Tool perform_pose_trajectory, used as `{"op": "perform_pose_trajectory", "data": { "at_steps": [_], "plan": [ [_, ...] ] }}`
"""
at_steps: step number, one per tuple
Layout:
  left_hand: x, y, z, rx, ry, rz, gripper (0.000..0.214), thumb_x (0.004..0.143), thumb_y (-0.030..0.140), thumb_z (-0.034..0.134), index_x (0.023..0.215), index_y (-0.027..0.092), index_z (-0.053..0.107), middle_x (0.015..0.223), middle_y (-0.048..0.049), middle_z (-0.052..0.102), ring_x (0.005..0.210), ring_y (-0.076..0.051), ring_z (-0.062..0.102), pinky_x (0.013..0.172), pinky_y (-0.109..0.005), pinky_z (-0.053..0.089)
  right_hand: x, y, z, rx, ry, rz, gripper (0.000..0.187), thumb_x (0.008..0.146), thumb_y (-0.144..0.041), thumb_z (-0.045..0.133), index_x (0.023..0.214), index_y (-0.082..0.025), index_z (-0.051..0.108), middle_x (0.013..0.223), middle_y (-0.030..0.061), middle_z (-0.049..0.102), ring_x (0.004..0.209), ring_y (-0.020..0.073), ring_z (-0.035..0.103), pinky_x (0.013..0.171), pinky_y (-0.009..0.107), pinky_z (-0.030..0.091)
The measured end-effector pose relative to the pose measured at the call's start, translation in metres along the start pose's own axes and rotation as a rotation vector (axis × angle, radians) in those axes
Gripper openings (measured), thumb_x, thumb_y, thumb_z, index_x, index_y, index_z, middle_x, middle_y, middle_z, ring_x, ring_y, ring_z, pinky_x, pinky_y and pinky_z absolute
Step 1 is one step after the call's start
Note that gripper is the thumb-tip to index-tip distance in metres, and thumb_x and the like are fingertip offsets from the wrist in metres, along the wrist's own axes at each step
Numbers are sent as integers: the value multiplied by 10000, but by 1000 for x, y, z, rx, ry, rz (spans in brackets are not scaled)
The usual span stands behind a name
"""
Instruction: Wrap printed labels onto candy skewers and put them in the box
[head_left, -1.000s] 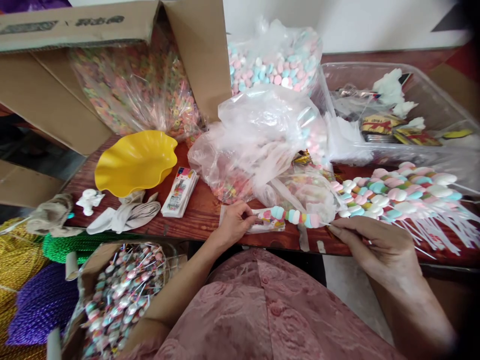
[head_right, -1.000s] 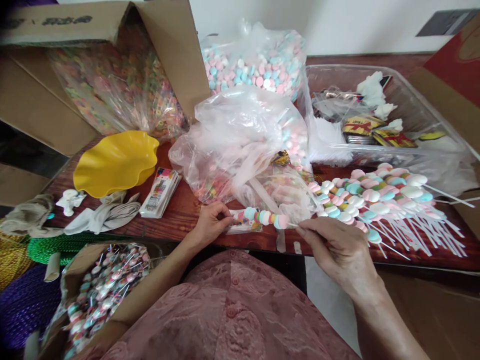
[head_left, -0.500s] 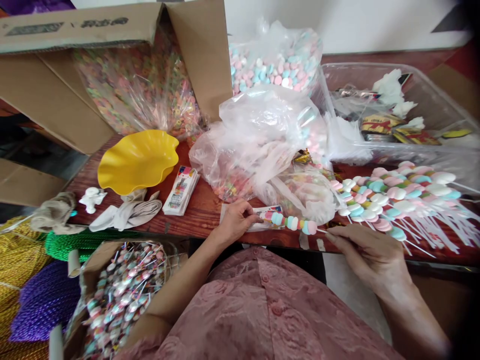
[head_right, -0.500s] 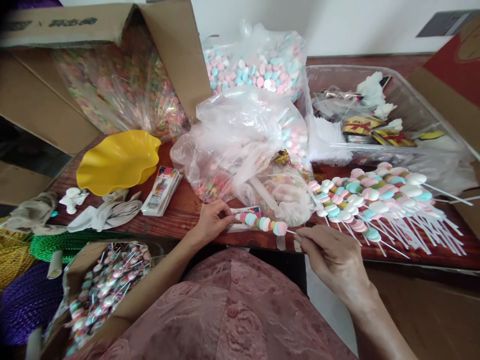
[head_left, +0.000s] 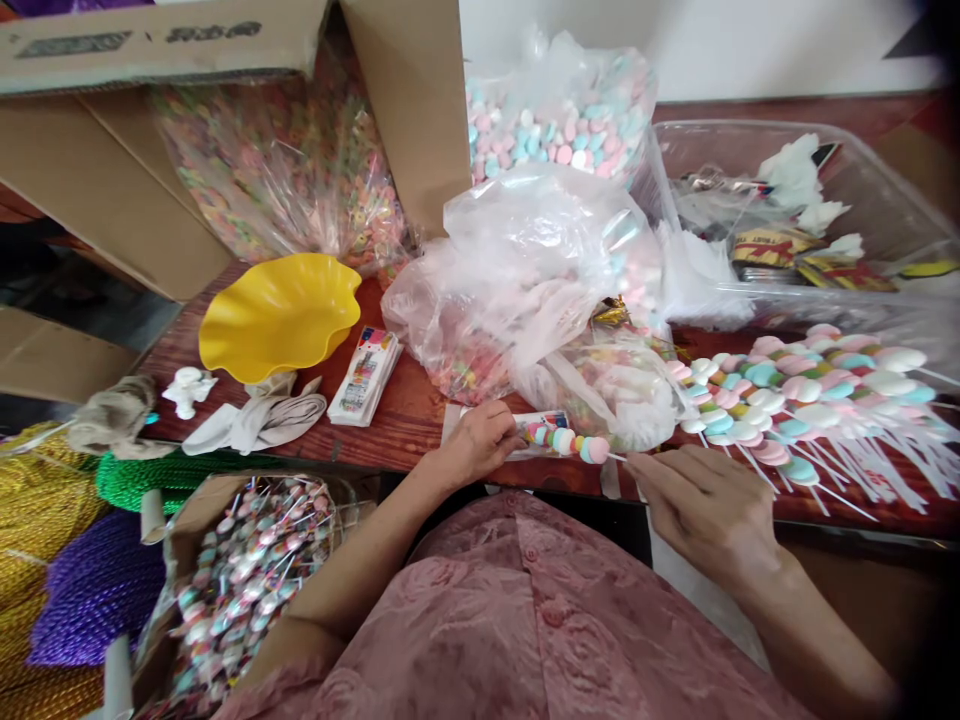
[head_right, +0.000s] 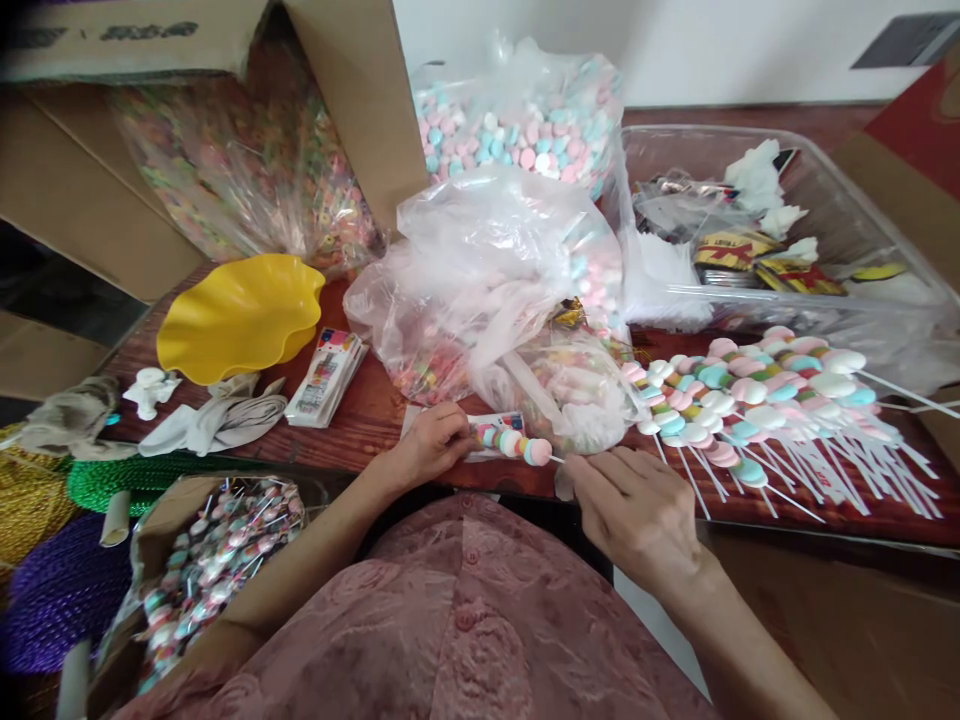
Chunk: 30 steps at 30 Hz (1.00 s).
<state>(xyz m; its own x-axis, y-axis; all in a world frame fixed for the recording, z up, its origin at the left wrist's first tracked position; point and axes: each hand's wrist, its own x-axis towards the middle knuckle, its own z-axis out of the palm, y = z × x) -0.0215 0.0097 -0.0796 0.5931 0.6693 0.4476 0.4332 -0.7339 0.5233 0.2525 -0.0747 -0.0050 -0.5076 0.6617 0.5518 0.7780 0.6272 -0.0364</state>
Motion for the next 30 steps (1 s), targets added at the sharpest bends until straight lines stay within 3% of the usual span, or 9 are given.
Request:
{"op": "perform_pose_trajectory", "data": {
  "at_steps": [6,10,15,19,22,26,30],
  "plan": [
    [7,6,-9,5,53,76,202,925,243,571,742,176,517,852,-67,633,847,-186,547,805,-351,444,-4,5,-5,-30,23,-13,242,820,-33,628,1018,-169,664,821,39,718,717,174,631,661,320,450],
    [8,9,-15,-109,47,43,239,949,296,551,745,184,497,845,-64,641,818,-170,571,774,-330,458,-6,12,-8,-95,-18,-20,240,835,-40,602,996,-203,673,784,31,713,682,171,628,634,326,432],
    [5,6,-15,-124,-23,94,213,947,255,529,748,187,495,868,-73,656,841,-173,585,777,-322,481,-8,11,-4,-16,25,-73,287,810,-5,619,1039,-177,639,818,30,711,692,159,609,636,308,451],
    [5,7,-16,-113,-83,26,68,911,221,531,953,171,548,986,-96,669,903,-190,618,795,-323,502,-4,9,1,119,46,-62,294,809,14,606,1038,-168,637,831,34,708,721,152,612,659,294,486],
    [10,12,-19,-61,-180,16,268,896,206,500,1157,153,533,1050,-117,668,931,-209,628,803,-329,501,2,7,4,189,77,-57,287,821,11,594,1031,-180,636,830,33,706,733,147,624,676,284,504],
    [18,21,-26,76,-388,-58,172,901,226,488,1009,151,599,910,-92,667,839,-210,624,739,-302,474,9,8,4,100,114,-98,301,798,15,618,1035,-171,636,788,31,703,677,152,587,620,298,469],
    [22,27,-35,75,-547,-163,140,848,239,590,957,161,629,893,-60,679,827,-208,629,727,-281,447,15,19,-6,-23,103,-220,315,795,-18,650,1070,-172,644,823,27,723,650,146,551,594,314,420]
  ]
}}
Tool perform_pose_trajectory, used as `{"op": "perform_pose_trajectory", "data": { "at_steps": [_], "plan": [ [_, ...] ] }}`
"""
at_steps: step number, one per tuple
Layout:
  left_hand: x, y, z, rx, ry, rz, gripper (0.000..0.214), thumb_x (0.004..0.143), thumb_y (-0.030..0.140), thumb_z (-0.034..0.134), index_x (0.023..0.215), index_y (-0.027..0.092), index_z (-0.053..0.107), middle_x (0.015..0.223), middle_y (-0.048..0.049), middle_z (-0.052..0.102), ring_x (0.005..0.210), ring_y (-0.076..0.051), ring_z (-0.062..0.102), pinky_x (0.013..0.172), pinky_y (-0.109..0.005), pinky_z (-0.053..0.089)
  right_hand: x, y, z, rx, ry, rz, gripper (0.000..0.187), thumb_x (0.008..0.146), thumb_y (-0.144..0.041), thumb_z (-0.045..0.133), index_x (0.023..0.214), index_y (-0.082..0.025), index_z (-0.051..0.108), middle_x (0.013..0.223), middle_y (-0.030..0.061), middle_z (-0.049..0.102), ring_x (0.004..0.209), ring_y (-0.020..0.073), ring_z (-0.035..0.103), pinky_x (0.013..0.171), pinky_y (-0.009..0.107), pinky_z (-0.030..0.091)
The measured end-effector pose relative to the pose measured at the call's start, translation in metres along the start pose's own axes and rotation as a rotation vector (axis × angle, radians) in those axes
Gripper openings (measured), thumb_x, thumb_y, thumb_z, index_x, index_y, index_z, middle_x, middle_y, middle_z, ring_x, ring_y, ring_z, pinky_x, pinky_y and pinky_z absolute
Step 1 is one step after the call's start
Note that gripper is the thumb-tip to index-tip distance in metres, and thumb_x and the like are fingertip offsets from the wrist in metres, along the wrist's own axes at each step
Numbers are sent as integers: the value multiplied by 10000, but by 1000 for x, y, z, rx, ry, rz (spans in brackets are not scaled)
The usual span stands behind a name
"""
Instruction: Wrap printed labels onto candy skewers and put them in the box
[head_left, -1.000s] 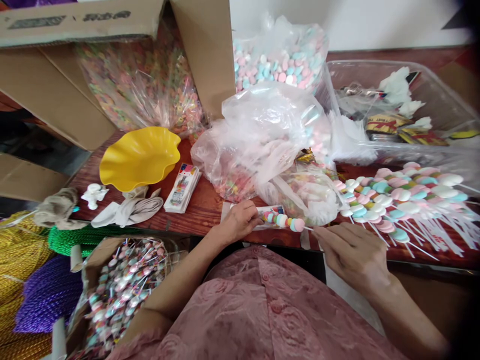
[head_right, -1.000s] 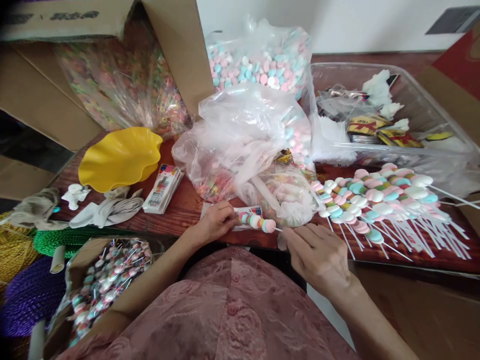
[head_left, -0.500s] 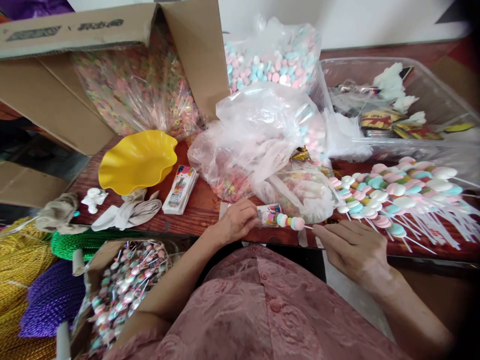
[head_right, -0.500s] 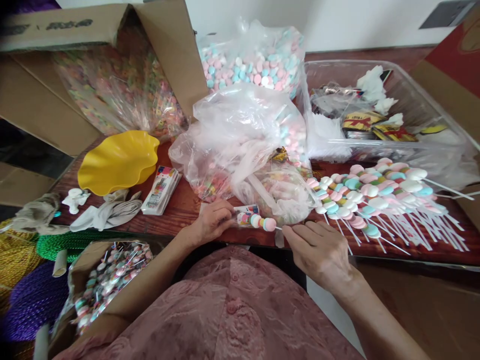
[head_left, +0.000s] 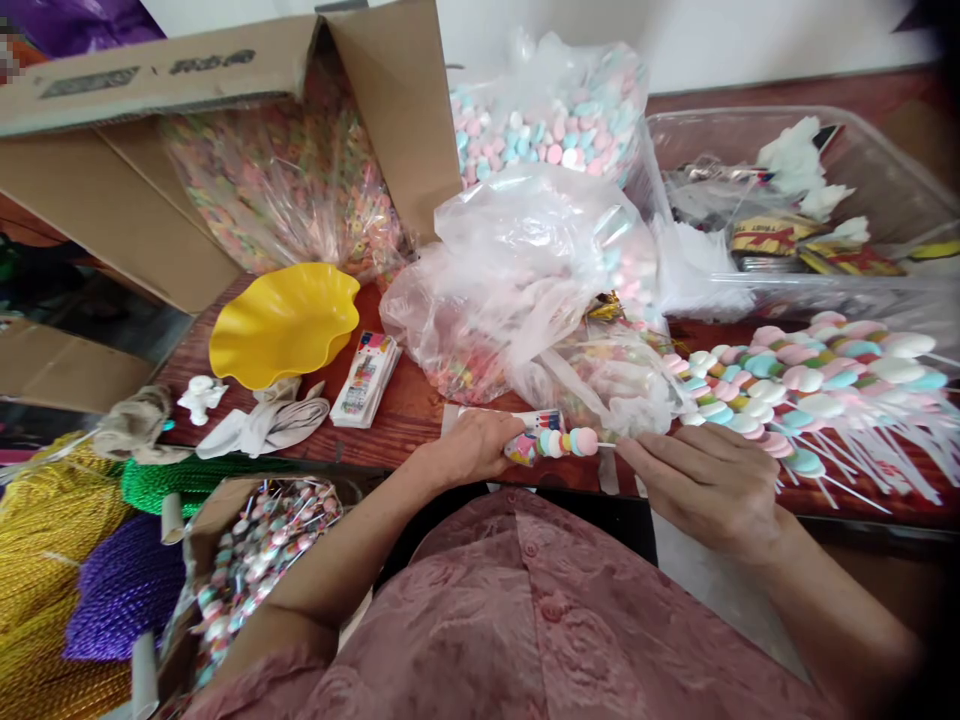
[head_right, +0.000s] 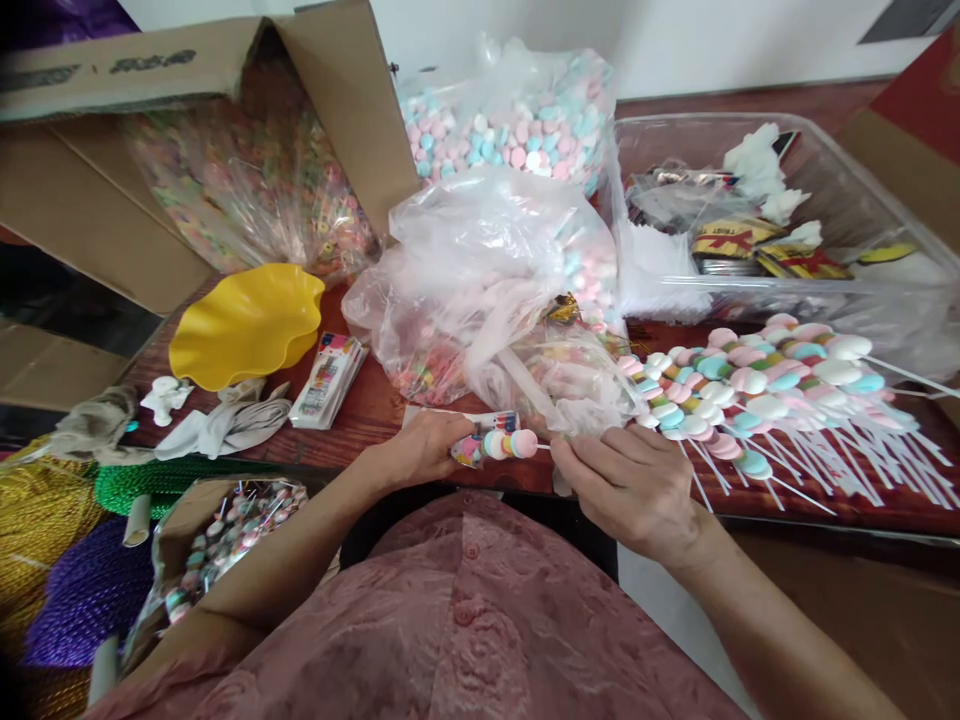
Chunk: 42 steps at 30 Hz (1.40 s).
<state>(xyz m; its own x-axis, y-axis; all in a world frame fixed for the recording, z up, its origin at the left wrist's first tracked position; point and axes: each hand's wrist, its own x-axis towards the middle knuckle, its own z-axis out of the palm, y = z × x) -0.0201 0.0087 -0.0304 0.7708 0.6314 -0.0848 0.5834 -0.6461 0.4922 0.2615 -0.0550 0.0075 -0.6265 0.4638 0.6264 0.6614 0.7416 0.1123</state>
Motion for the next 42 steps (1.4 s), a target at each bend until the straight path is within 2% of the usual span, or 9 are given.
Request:
{"op": "perform_pose_trajectory", "data": {
  "at_steps": [6,11,14,20,25,29,34,38,42],
  "plan": [
    [-1,6,-10,-454,-75,31,413,771,392,759,1102,171,646,1011,-35,691,916,-207,620,779,-267,457,3,10,-9,-8,11,-112,306,817,-45,669,1085,-190,643,886,18,732,702,133,577,621,304,426],
    [5,12,-7,-716,-77,-40,434,748,418,780,1074,157,661,911,7,667,847,-169,599,750,-248,462,10,-4,0,42,-11,-48,248,852,-62,582,1033,-222,641,852,6,730,672,131,584,607,307,401],
    [8,10,-1,-597,-24,-95,409,740,412,785,1040,163,662,872,15,667,797,-154,600,706,-237,446,15,-9,1,73,-82,52,214,859,-48,525,951,-198,647,774,11,700,659,135,592,613,308,378],
    [7,5,7,-64,197,-169,224,785,355,729,830,170,611,757,-20,637,686,-165,584,631,-257,403,17,-7,-3,58,-232,140,184,899,-72,485,866,-169,637,674,0,631,600,133,551,617,306,330],
    [6,8,4,-15,185,-129,178,816,317,693,838,168,600,768,-29,642,695,-174,591,641,-266,410,21,-12,2,4,-202,83,219,877,-47,464,898,-178,639,674,2,613,614,140,527,621,310,329],
    [6,9,0,-228,111,-129,305,762,394,769,900,159,633,806,-11,662,704,-160,590,654,-253,418,26,-10,4,-54,-150,11,232,865,-47,504,967,-194,651,697,-3,651,618,139,527,600,329,330],
    [2,9,-8,-697,-75,2,451,683,405,829,1042,177,681,966,-1,686,923,-203,611,822,-280,465,31,13,2,-22,-93,-116,213,908,-123,554,1077,-223,637,816,-4,718,671,137,564,613,332,364],
    [0,11,-10,-945,-154,-78,454,592,413,876,934,168,707,847,21,656,843,-182,594,781,-277,470,31,25,0,37,-94,-154,267,940,-152,529,1157,-275,625,875,-12,722,724,129,590,631,329,375],
    [2,12,-7,-1077,-138,-171,475,546,407,899,891,154,693,786,18,628,772,-157,567,728,-269,465,32,14,-2,50,-80,-163,281,922,-160,578,1178,-264,628,898,1,719,730,131,575,623,334,363]
  ]
}}
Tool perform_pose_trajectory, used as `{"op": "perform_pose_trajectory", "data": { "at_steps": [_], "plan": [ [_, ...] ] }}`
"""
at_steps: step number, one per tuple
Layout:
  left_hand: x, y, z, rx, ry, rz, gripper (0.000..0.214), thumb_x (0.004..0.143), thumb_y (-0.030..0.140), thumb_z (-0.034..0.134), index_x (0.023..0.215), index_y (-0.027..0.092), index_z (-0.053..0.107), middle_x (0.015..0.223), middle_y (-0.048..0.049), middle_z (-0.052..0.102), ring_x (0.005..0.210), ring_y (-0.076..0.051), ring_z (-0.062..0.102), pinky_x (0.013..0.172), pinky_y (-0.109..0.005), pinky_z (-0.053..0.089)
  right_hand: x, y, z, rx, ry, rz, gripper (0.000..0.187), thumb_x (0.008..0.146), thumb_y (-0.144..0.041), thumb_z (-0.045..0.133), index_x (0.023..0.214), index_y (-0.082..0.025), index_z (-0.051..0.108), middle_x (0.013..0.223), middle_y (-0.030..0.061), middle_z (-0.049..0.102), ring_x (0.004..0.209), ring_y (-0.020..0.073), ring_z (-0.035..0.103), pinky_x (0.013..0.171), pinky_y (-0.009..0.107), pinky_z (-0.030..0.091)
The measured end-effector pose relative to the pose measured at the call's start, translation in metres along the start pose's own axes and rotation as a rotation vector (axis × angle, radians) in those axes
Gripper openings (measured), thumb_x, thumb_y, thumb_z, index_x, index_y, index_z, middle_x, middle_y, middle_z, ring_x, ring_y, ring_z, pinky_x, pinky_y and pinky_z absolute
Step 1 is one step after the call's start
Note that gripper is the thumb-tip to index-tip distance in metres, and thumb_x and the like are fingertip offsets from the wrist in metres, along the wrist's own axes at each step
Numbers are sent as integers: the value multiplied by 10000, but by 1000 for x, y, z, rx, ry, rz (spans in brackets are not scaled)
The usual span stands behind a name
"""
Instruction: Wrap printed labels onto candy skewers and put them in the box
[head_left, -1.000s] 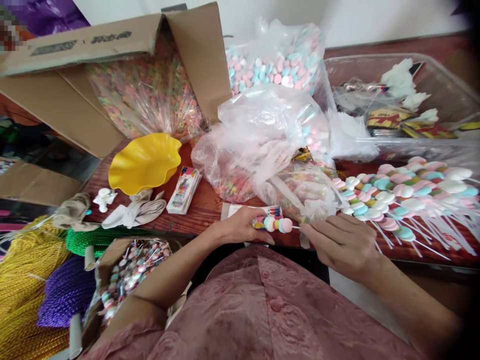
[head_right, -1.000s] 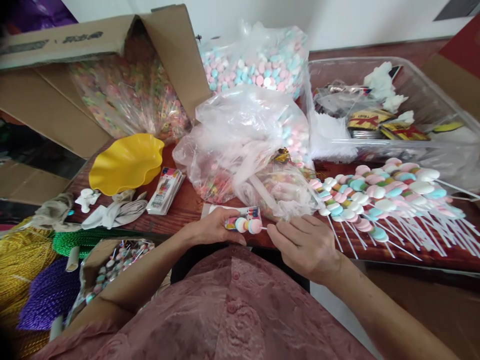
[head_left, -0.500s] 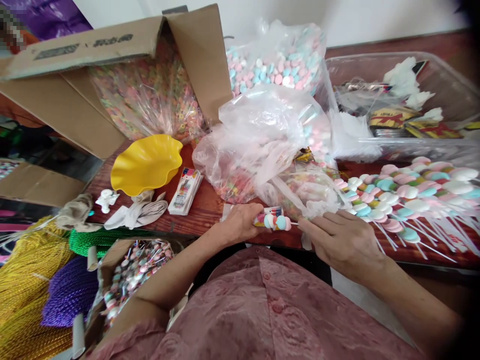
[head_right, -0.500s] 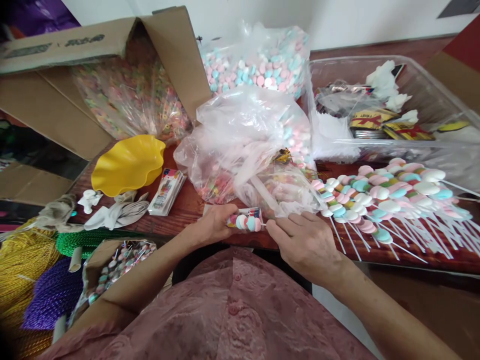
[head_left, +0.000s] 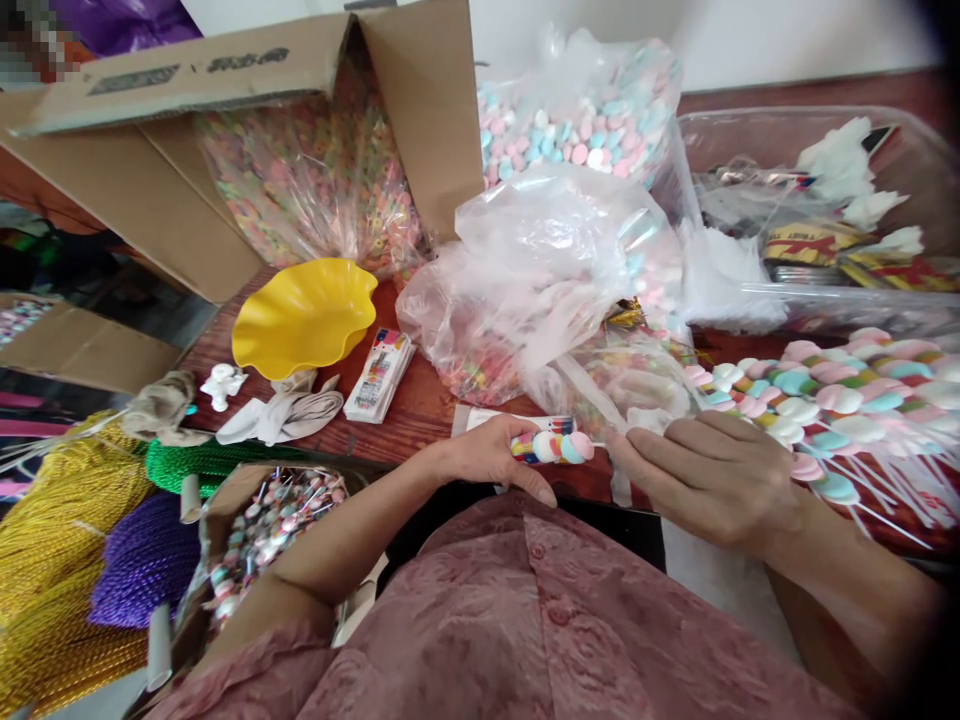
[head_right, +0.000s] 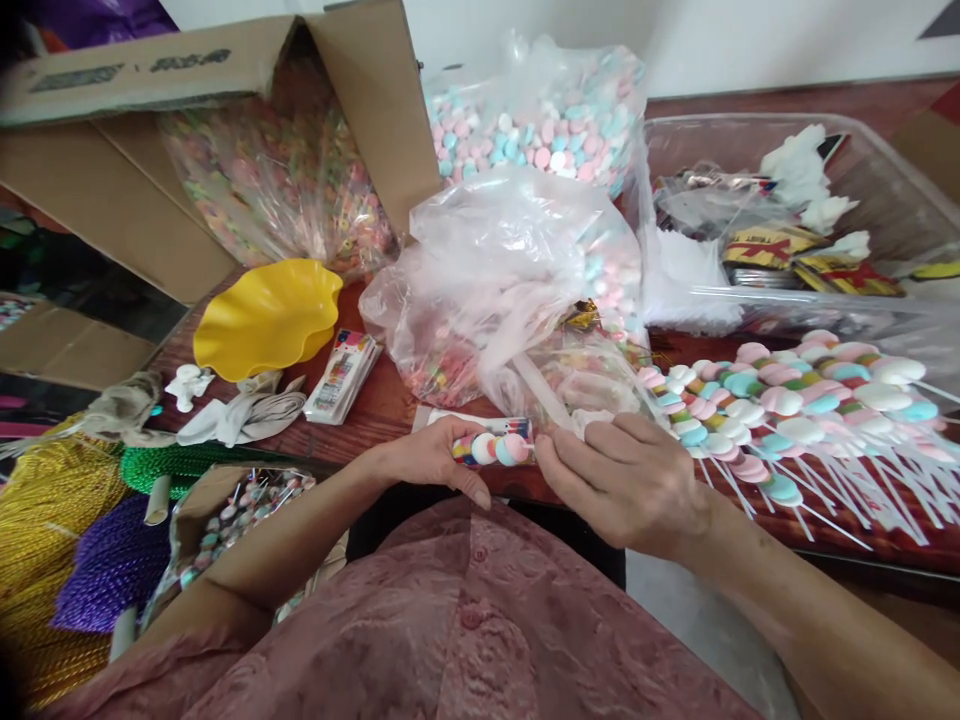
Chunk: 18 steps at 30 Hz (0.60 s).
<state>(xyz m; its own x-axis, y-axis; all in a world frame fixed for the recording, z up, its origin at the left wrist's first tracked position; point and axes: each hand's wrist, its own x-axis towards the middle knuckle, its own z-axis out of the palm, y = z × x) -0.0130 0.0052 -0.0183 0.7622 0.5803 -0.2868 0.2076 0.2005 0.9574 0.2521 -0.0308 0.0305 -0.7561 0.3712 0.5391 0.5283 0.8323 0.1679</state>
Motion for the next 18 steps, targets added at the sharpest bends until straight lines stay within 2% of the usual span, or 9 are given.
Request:
{"op": "perform_pose_trajectory", "data": {
  "at_steps": [3,5,8,13,15,18],
  "plan": [
    [3,-1,2,-49,17,-11,493,529,391,909,893,147,684,754,36,599,717,-126,531,694,-249,446,7,-12,-2,-22,-7,-46,239,905,-149,592,1128,-219,644,900,32,720,731,149,570,624,343,353],
    [4,-1,3,-2,60,-6,490,562,386,893,934,146,683,751,42,593,696,-114,520,669,-237,432,13,-17,-2,-22,-40,-28,196,907,-118,548,1055,-193,653,814,30,702,696,151,559,626,344,353],
    [5,-1,4,306,162,16,454,643,391,843,1000,164,678,784,31,625,701,-127,543,645,-233,417,20,-18,4,11,-135,91,215,906,-75,458,907,-182,645,687,12,645,633,143,549,618,331,350],
    [3,-5,4,1016,319,55,271,787,392,736,904,167,642,863,-53,688,778,-206,623,669,-285,426,16,-16,20,117,-208,279,246,971,-183,425,820,-178,619,627,10,611,564,139,538,565,313,284],
    [1,-5,4,1149,338,62,242,837,391,684,897,164,628,882,-84,697,818,-235,644,680,-302,435,13,-18,25,153,-218,317,266,986,-212,417,808,-176,612,605,5,590,542,138,527,553,311,269],
    [0,-2,3,1195,302,33,246,869,410,639,917,170,618,856,-83,700,806,-239,658,667,-297,433,13,-26,31,189,-224,330,254,977,-180,422,815,-177,618,634,13,609,560,140,541,561,312,282]
  ]
}}
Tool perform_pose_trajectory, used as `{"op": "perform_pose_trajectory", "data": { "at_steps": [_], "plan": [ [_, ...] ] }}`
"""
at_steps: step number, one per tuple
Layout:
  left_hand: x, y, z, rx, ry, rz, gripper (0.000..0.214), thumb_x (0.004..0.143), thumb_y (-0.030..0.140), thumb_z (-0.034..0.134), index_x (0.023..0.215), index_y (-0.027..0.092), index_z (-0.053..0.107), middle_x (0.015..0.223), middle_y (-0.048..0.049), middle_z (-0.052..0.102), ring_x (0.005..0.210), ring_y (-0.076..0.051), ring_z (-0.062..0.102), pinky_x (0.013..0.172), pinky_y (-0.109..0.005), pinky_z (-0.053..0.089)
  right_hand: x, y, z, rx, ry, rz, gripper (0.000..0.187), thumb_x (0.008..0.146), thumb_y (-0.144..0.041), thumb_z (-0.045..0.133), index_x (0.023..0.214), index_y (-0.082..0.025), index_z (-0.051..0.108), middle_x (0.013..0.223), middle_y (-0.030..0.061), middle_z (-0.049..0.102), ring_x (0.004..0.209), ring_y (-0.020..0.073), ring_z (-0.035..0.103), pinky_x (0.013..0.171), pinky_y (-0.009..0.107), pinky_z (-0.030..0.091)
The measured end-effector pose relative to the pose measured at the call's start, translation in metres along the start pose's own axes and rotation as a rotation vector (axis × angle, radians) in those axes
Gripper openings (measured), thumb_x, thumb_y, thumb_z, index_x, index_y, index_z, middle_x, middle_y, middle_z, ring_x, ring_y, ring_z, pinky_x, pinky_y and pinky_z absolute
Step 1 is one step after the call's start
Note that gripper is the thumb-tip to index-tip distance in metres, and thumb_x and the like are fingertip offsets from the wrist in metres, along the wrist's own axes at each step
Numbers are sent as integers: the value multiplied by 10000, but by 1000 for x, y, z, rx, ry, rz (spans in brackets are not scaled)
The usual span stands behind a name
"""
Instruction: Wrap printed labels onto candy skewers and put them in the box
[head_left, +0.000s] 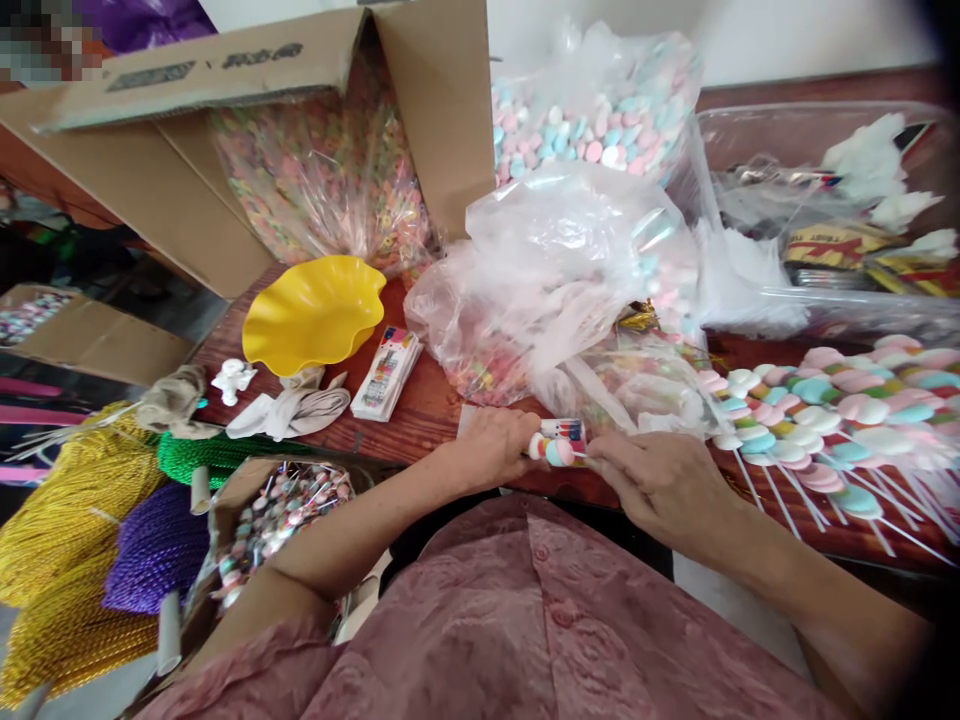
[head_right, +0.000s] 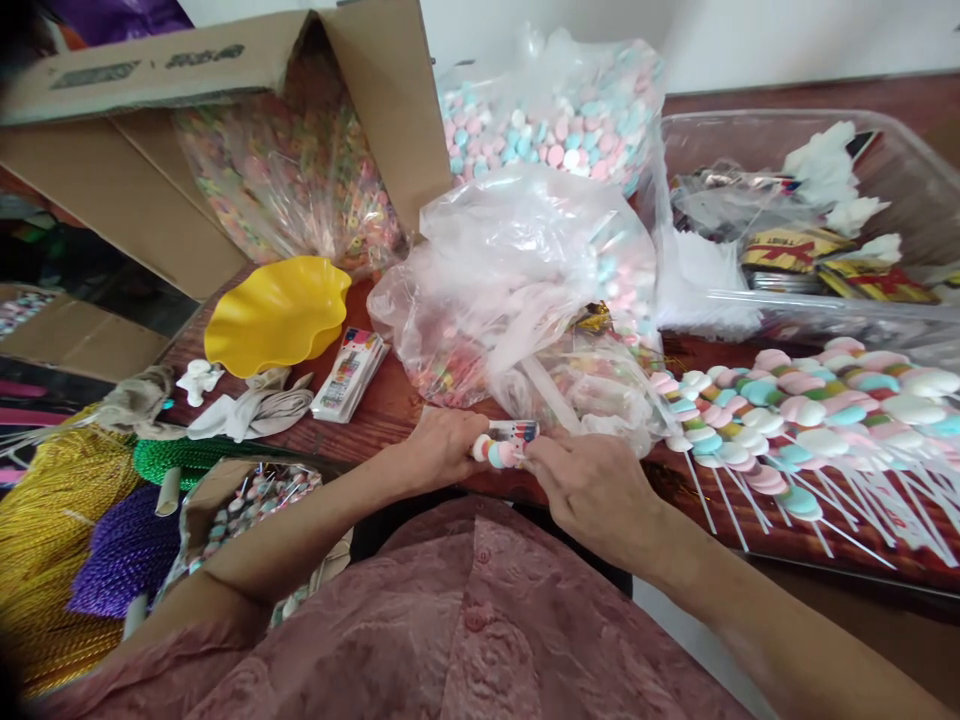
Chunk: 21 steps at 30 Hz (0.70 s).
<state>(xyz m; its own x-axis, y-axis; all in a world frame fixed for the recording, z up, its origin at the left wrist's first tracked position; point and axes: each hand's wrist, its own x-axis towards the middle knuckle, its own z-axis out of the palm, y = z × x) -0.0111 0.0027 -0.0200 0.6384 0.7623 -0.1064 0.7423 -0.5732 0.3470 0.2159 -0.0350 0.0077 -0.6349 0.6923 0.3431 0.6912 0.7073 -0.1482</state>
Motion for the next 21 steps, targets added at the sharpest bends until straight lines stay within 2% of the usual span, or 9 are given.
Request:
{"op": "perform_pose_trajectory", "data": {
  "at_steps": [4,6,8,11,13,15,18,21],
  "plan": [
    [2,2,-7,-37,-95,-30,326,840,456,672,983,172,598,815,-65,697,764,-250,667,647,-301,435,4,-10,9,-60,30,-36,225,932,-105,452,806,-172,627,624,18,610,558,151,532,570,319,294],
    [1,3,-11,-70,-124,-8,459,783,465,733,1094,171,568,846,-60,702,796,-267,675,663,-313,454,6,-10,11,-107,30,-57,240,920,-81,451,776,-179,616,631,23,611,571,153,531,584,319,305],
    [-1,1,-16,-59,-112,54,679,721,438,791,1265,171,484,998,-90,707,927,-293,673,747,-344,484,7,-5,12,-119,22,-65,252,925,-79,445,772,-184,615,647,24,625,581,148,531,592,313,308],
    [-7,-4,-22,78,-3,88,904,649,340,841,1401,177,367,1275,-170,614,1141,-351,592,911,-435,470,3,8,11,-69,38,-9,236,954,-138,459,812,-178,643,678,24,660,597,144,554,598,301,314],
    [-10,-9,-24,174,75,42,837,643,268,832,1362,173,416,1290,-178,599,1151,-361,573,945,-462,455,-1,16,10,3,59,47,223,969,-189,475,848,-179,662,711,27,685,635,149,590,615,294,335],
    [-12,-12,-24,223,95,-15,571,713,224,767,1227,172,522,1171,-147,652,1076,-327,606,926,-435,465,-4,21,12,80,58,88,208,973,-211,484,880,-190,670,743,22,704,674,155,620,630,288,357],
    [-13,-13,-22,206,18,-87,195,841,224,625,1026,175,594,1016,-114,683,984,-281,639,847,-375,490,-7,20,16,147,44,109,202,974,-223,486,890,-203,668,754,10,712,678,151,634,629,283,371],
    [-11,-11,-17,98,-70,-122,150,860,260,594,982,174,609,986,-95,691,940,-257,645,778,-331,489,-6,13,18,78,87,65,207,965,-195,485,850,-193,658,730,18,700,654,145,608,614,289,357]
  ]
}}
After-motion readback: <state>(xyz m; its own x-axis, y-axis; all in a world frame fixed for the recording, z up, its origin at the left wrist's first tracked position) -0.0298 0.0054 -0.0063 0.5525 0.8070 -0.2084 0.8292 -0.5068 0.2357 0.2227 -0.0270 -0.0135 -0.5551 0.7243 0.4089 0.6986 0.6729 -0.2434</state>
